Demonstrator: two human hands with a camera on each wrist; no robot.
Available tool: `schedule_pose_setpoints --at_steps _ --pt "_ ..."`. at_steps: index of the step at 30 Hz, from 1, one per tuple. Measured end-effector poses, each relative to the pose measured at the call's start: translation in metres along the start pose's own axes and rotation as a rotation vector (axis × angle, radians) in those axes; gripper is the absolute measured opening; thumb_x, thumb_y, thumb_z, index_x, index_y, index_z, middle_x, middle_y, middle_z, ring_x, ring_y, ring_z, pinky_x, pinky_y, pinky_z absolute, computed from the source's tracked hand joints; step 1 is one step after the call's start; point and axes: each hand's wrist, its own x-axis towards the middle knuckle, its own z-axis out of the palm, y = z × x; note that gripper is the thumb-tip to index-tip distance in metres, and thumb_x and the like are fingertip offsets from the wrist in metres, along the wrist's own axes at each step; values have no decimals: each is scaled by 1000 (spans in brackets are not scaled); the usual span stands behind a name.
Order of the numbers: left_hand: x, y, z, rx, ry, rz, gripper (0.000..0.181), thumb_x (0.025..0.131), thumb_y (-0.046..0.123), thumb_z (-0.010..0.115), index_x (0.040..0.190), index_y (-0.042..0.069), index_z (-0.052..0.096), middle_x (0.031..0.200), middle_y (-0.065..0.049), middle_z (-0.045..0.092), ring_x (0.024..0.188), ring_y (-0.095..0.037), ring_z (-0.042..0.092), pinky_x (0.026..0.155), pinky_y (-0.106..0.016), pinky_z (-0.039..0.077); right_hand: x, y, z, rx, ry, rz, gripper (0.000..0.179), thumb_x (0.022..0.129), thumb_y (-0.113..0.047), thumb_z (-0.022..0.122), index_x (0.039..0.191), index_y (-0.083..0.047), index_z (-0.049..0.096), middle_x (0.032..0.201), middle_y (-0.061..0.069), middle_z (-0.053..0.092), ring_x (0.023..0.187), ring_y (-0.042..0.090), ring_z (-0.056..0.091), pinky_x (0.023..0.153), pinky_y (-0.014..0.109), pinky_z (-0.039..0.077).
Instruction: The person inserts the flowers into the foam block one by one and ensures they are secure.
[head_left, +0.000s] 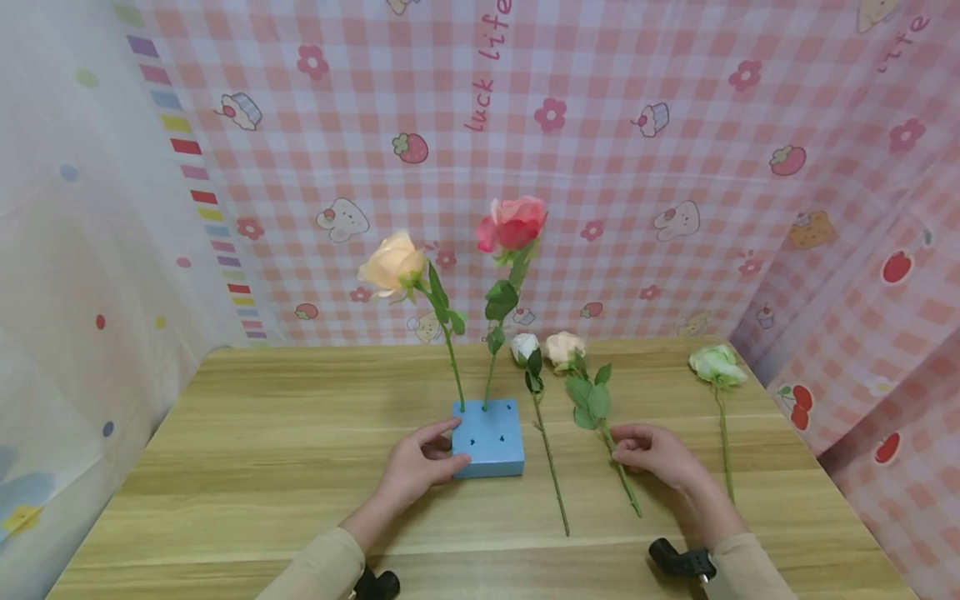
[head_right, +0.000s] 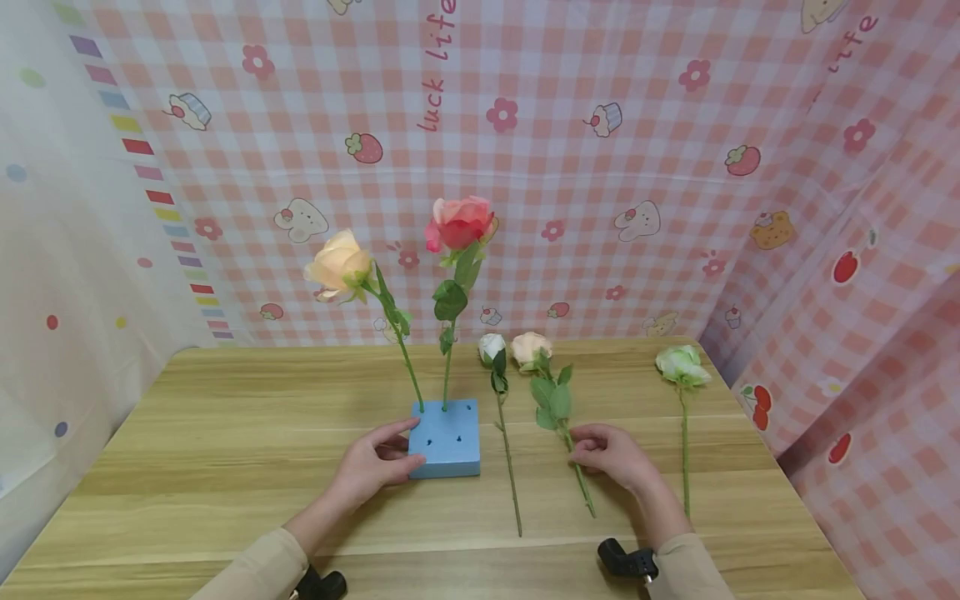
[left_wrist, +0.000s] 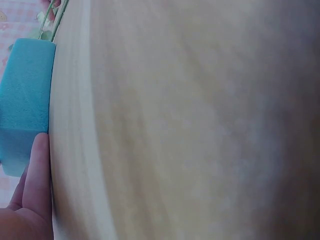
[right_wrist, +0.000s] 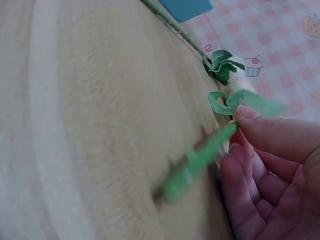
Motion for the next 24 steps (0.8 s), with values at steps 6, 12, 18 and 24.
schedule_pose_setpoints --at_steps 6,12,18,24 --pt "0 0 0 -1 0 -5 59 79 17 86 134 11 64 109 -14 62 93 -23 63 69 -30 62 1 -2 -1 35 -24 53 45 95 -6 65 128 21 50 97 7 62 87 11 61 75 27 59" --pt "-1 0 0 1 -3 -6 60 79 17 86 134 11 63 109 -14 62 93 -23 63 68 -30 62 4 -4 0 73 -18 96 44 96 -7 64 128 19 50 100 8 62 88 12 61 77 27 59" --pt "0 0 1 -1 -7 -5 60 79 18 85 135 11 63 110 -14 62 93 -23 63 69 -30 62 8 -9 3 160 1 70 44 96 -2 62 128 21 44 101 7 58 89 11 60 81 26 58" --pt "0 0 0 -5 -2 -7 58 80 17 85 134 12 64 109 -14 62 92 -24 62 69 -31 62 15 -23 7 228 64 35 41 95 0 61 127 19 43 99 6 57 85 10 60 77 26 59"
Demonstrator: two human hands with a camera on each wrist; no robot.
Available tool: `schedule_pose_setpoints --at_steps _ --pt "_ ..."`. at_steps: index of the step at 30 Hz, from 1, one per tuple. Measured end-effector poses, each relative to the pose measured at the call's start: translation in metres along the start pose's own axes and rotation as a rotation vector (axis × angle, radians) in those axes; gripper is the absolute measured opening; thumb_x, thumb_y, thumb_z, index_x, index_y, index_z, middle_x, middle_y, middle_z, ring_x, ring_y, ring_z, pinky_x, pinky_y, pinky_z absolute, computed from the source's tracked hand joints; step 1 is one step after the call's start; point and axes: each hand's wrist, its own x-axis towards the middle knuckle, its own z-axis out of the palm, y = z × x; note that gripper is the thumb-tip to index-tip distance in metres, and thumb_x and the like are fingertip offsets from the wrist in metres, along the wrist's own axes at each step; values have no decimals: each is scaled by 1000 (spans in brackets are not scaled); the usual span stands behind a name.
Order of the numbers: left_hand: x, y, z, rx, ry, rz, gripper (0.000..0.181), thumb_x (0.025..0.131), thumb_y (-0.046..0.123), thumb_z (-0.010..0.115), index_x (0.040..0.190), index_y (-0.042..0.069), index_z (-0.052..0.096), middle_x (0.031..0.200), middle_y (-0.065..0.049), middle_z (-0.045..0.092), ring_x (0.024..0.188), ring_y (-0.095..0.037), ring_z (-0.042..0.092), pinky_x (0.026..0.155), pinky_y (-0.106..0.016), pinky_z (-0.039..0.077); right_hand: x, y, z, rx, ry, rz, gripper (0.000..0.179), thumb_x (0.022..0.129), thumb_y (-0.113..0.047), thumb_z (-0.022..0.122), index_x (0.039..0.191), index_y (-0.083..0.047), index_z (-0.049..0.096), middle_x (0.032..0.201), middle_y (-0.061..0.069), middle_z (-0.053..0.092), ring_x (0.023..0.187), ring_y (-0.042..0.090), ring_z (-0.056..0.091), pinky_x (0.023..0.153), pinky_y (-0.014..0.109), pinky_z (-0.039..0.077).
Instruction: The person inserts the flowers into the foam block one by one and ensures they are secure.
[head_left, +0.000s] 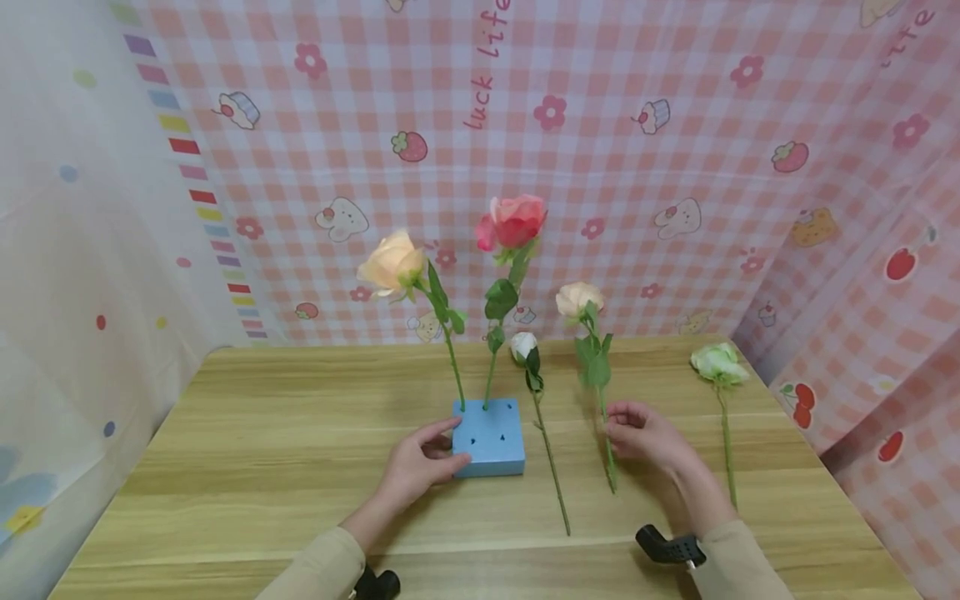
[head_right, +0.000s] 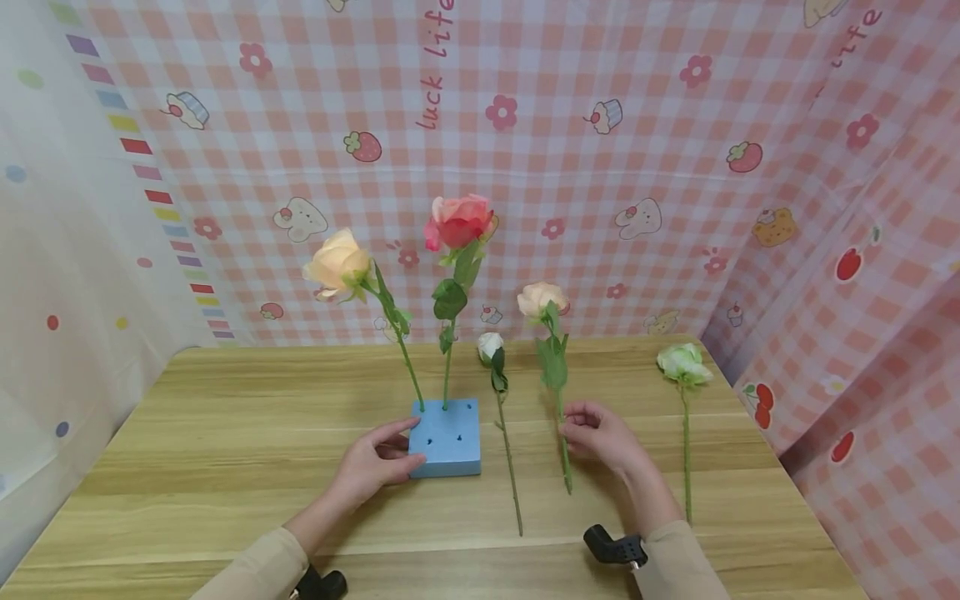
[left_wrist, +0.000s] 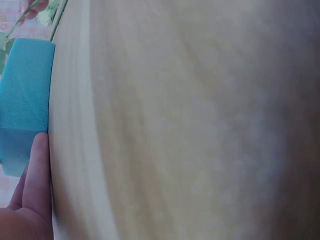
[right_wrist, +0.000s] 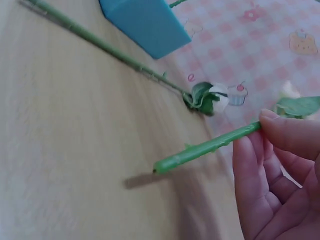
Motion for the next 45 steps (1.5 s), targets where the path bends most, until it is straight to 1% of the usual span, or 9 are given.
schedule_pose_setpoints --at_steps 7,12,17,22,29,33,36,38,45 --pt "0 -1 -1 7 -4 7 58 81 18 84 134 12 63 108 -13 62 92 -24 62 68 -31 62 6 -15 13 -13 77 -34 40 96 -3 63 127 15 45 101 8 60 86 11 62 81 28 59" --pt "0 -1 -1 4 -4 4 58 80 18 85 134 12 63 109 -13 62 92 -24 63 69 -31 62 12 -23 23 8 100 -56 40 95 -2 64 127 14 45 100 8 60 86 12 64 83 31 59" --pt "1 -1 0 8 -2 7 58 80 18 85 134 12 63 109 -13 63 93 -24 62 69 -31 62 17 -28 33 30 104 -105 41 95 1 64 127 16 43 96 5 63 87 15 66 80 29 60" --pt "1 -1 -1 5 -2 -1 58 81 18 84 134 12 63 109 -14 62 93 -24 62 69 -31 62 20 -35 41 31 90 -131 40 95 1 64 128 14 44 98 7 64 89 19 67 81 31 60" --pt "0 0 -1 22 -2 8 57 81 19 84 134 12 63 109 -13 62 93 -24 62 69 -31 62 27 -40 50 7 70 -180 37 94 2 64 125 13 46 96 7 66 86 17 67 78 31 61" --pt "-1 1 -1 30 -1 11 57 81 19 84 134 12 64 109 -13 63 94 -24 62 69 -30 62 31 -44 54 7 68 -198 38 93 3 65 124 14 47 95 8 66 89 26 66 78 32 61" --pt "-1 1 -1 32 -2 11 57 81 19 84 134 12 64 109 -13 63 94 -24 62 69 -30 61 34 -47 58 2 72 -208 38 92 3 66 124 13 47 95 8 66 90 30 66 78 34 61" --pt "-1 1 -1 32 -3 10 57 81 20 84 134 12 64 109 -13 63 94 -24 62 69 -30 61 37 -49 60 -2 71 -213 37 92 4 66 123 13 48 95 8 66 90 29 65 78 34 61" --pt "-1 1 -1 20 -7 6 57 81 19 84 134 12 63 109 -13 62 93 -24 62 69 -31 62 45 -56 68 -30 80 -206 35 93 2 66 123 10 49 95 10 64 85 18 63 77 35 61"
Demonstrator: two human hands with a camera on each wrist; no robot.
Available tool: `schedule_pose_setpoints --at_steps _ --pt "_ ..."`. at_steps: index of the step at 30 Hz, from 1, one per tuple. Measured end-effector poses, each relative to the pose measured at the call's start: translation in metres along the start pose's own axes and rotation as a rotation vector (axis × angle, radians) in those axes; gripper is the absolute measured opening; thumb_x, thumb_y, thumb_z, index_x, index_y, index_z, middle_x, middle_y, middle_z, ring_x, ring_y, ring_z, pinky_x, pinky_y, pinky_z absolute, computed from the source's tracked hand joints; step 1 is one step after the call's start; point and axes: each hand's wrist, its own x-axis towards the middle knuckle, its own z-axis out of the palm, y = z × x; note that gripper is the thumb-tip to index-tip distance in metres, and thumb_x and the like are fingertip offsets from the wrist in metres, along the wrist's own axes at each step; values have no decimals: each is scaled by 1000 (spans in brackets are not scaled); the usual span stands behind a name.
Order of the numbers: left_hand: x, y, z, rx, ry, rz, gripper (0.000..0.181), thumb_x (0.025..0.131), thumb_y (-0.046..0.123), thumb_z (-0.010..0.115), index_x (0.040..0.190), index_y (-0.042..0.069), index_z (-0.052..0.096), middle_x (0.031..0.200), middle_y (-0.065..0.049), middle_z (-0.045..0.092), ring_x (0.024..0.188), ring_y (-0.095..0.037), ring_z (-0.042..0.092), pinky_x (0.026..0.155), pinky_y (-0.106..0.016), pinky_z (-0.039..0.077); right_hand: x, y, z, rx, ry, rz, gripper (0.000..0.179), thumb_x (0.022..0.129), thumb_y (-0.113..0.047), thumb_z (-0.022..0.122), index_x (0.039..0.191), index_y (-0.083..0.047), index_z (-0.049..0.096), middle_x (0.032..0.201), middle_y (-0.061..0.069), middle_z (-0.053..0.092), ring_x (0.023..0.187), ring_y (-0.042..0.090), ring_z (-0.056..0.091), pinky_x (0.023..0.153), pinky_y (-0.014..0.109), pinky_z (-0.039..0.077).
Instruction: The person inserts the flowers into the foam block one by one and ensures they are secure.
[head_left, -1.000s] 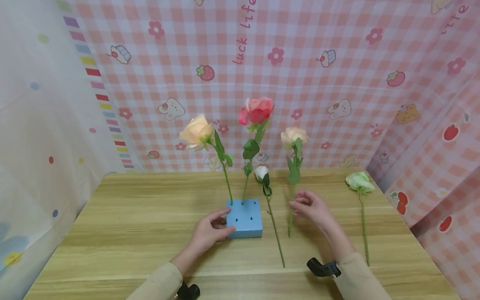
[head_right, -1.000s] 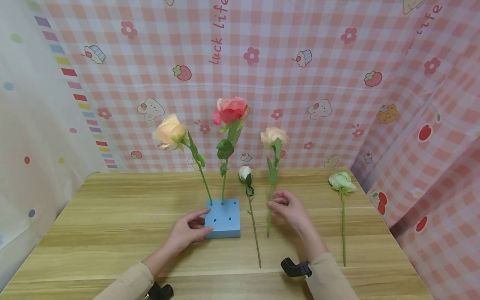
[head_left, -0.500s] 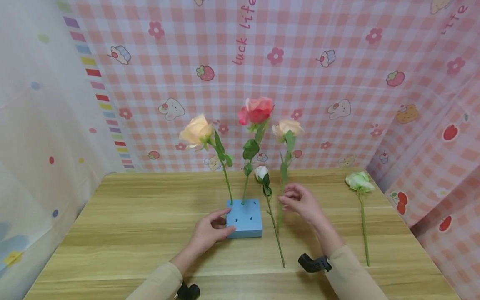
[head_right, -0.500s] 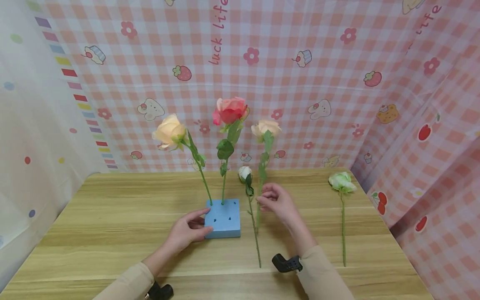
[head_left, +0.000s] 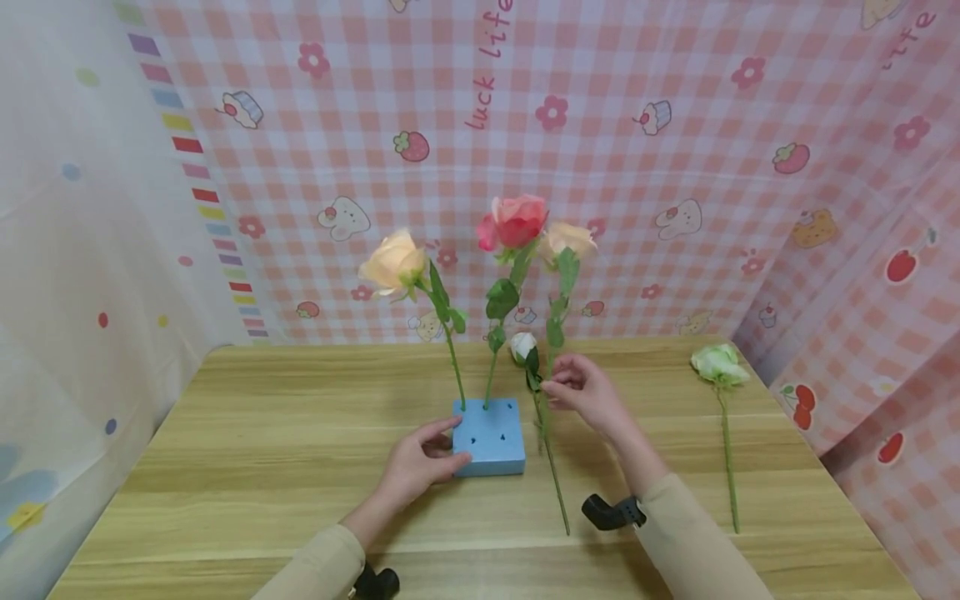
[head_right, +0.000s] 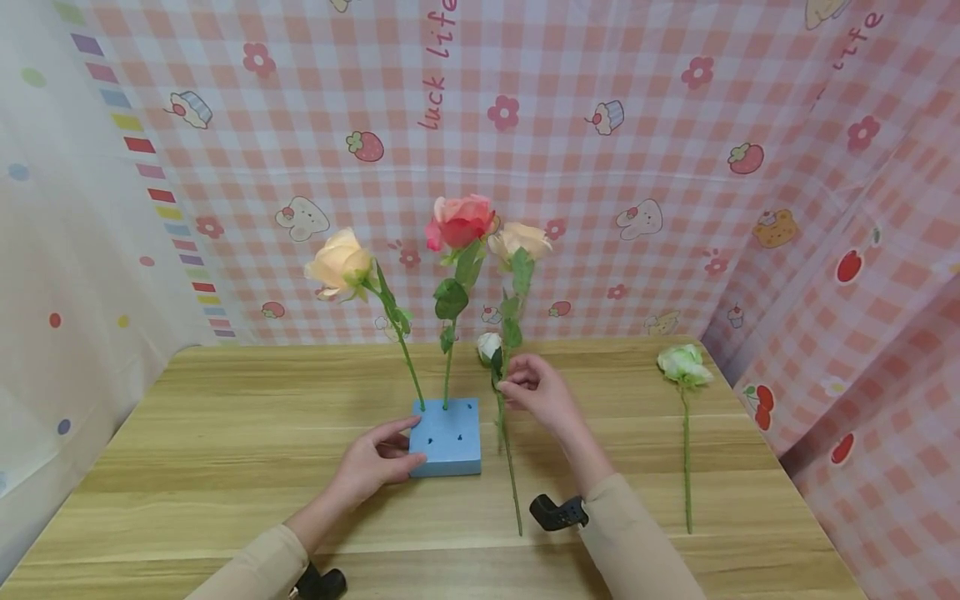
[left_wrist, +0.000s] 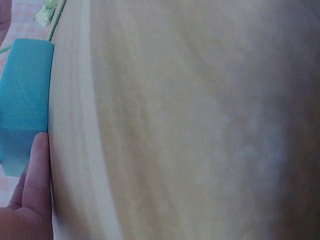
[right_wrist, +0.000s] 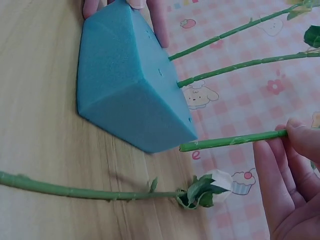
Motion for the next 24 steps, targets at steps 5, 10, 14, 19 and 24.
schedule_pose_setpoints --at_steps 5,10,14,19,24 --pt "0 -1 0 -1 3 -4 57 81 18 84 134 12 64 109 -13 62 93 -24 62 69 -31 62 6 -2 6 -26 -9 -15 33 94 2 66 122 9 50 98 14 63 84 17 62 79 39 61" --pt "0 -1 0 -9 3 1 57 81 18 84 134 12 64 109 -13 62 93 -24 62 69 -31 62 11 -7 12 -44 -10 -16 29 94 -1 67 118 6 52 97 13 62 85 18 62 80 41 61" --pt "-1 -1 -1 -14 0 7 57 81 17 84 134 12 64 108 -13 62 93 -25 63 69 -31 62 16 -9 17 -41 -12 -21 28 94 -2 67 117 6 53 97 13 62 84 18 62 77 35 61" --pt "0 -1 -1 -13 -1 7 58 81 18 84 134 12 63 108 -13 62 93 -25 63 69 -31 62 20 -11 23 -57 1 -58 28 94 -2 67 116 7 53 95 13 63 82 19 60 77 39 62" --pt "1 -2 0 -13 3 6 59 80 18 85 134 11 63 108 -14 63 93 -25 64 69 -31 62 22 -14 28 -75 25 -76 25 93 -1 68 113 5 55 94 13 65 82 20 61 82 52 59"
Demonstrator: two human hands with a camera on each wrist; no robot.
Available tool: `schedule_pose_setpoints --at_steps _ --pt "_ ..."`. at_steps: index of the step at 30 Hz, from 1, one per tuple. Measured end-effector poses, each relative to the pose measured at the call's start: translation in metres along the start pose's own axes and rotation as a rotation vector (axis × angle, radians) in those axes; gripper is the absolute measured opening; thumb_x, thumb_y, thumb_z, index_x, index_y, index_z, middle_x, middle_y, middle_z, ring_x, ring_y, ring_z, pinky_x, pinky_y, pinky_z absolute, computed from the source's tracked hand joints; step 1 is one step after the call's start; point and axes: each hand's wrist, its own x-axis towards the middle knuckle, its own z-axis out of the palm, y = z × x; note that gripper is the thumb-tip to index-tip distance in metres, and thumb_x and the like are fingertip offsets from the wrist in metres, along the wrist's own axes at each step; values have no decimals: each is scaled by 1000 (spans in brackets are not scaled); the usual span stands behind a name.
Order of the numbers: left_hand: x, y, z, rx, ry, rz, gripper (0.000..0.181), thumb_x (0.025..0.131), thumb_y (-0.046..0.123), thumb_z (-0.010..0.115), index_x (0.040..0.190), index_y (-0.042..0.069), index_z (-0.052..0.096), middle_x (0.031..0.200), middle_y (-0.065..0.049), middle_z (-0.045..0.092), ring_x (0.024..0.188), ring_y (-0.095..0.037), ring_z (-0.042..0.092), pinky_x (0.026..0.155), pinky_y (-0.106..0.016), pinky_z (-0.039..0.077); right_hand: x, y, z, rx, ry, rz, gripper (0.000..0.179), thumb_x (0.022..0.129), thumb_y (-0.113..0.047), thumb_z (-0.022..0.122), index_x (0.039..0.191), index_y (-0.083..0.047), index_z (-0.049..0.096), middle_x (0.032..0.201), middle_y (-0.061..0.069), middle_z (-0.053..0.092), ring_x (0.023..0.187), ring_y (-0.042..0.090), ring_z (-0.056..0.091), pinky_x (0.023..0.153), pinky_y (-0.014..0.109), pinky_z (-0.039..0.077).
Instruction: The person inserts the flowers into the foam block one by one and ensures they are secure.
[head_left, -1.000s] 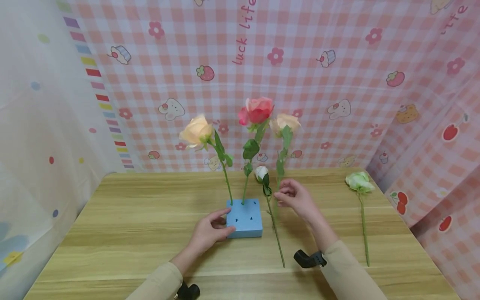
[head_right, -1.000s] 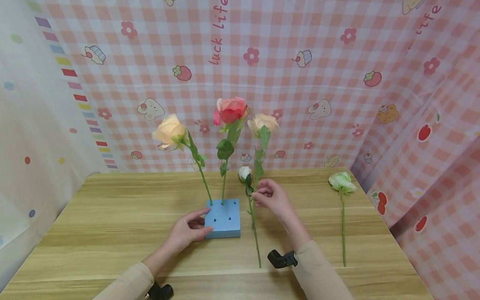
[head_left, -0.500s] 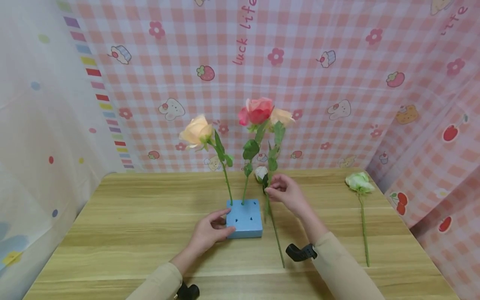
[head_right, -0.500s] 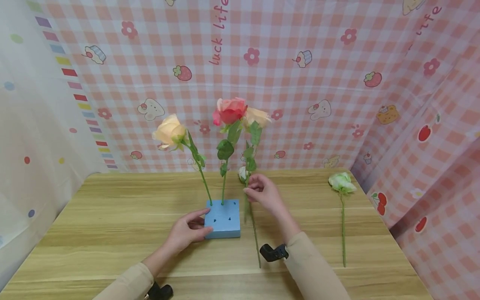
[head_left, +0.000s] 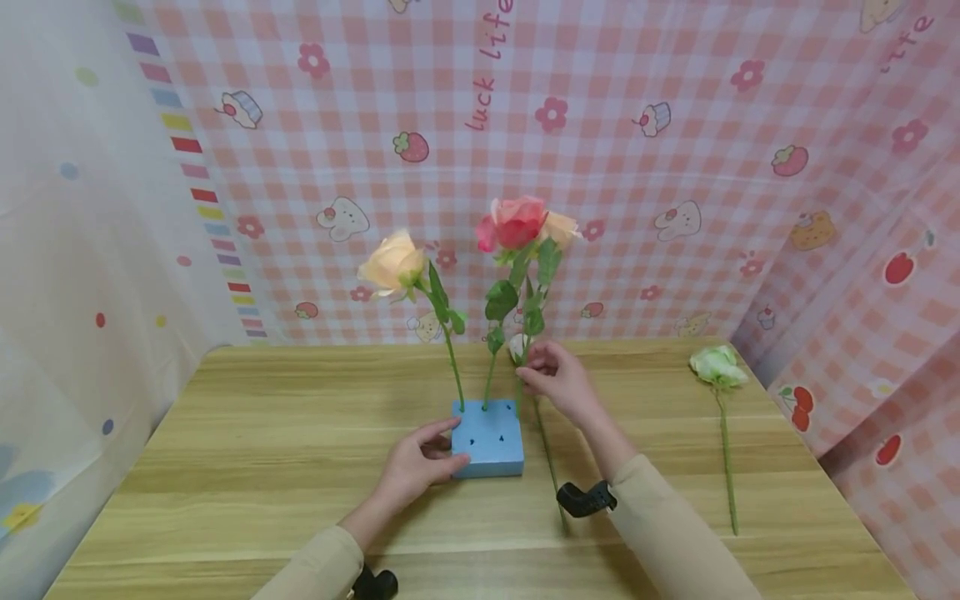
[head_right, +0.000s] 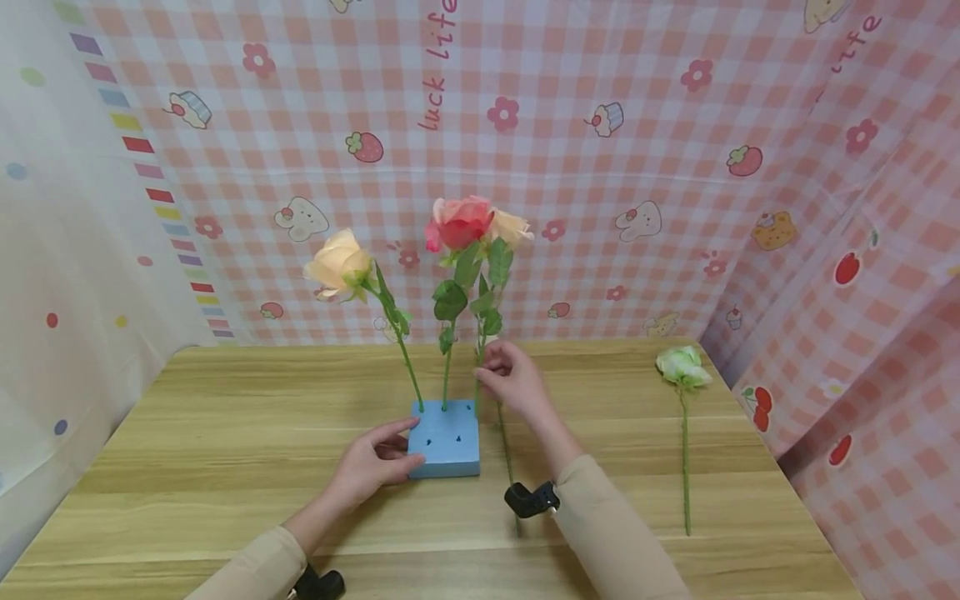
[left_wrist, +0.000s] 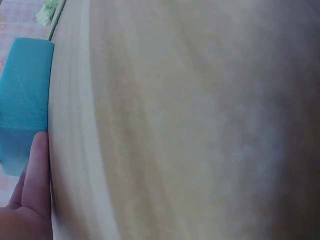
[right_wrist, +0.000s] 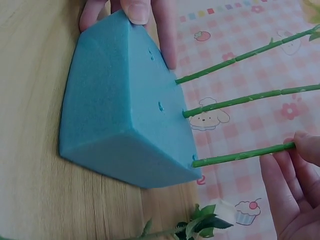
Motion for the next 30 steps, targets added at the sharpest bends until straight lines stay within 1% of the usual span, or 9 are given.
schedule_pose_setpoints --at_steps 4,10,23,26,30 --pt "0 -1 1 3 1 4 59 79 18 85 133 11 64 108 -14 63 92 -25 64 68 -31 62 1 -1 5 -11 25 -1 24 92 -1 69 112 3 56 93 12 65 83 19 61 82 54 58" --pt "0 0 1 2 3 1 58 80 17 85 134 11 63 108 -14 63 92 -24 64 68 -31 62 2 -3 11 -14 60 -13 23 92 0 69 111 1 57 93 13 64 82 20 62 81 52 59" --pt "-1 2 0 1 -4 -5 59 80 18 85 134 11 63 110 -15 63 93 -25 64 69 -31 62 2 -2 13 -51 73 -49 21 91 -2 70 108 0 58 91 12 65 82 22 62 78 54 59" --pt "-1 2 0 2 -4 -1 59 80 18 85 134 11 63 110 -15 63 93 -25 64 69 -31 62 3 0 13 -52 69 -51 21 91 -2 70 108 1 58 92 12 65 83 22 62 77 48 60" --pt "-2 2 0 -5 -6 -2 59 80 18 85 134 11 63 110 -15 62 93 -25 63 69 -31 62 4 2 13 -66 59 -57 21 92 1 69 108 5 56 92 16 65 85 29 63 72 36 61"
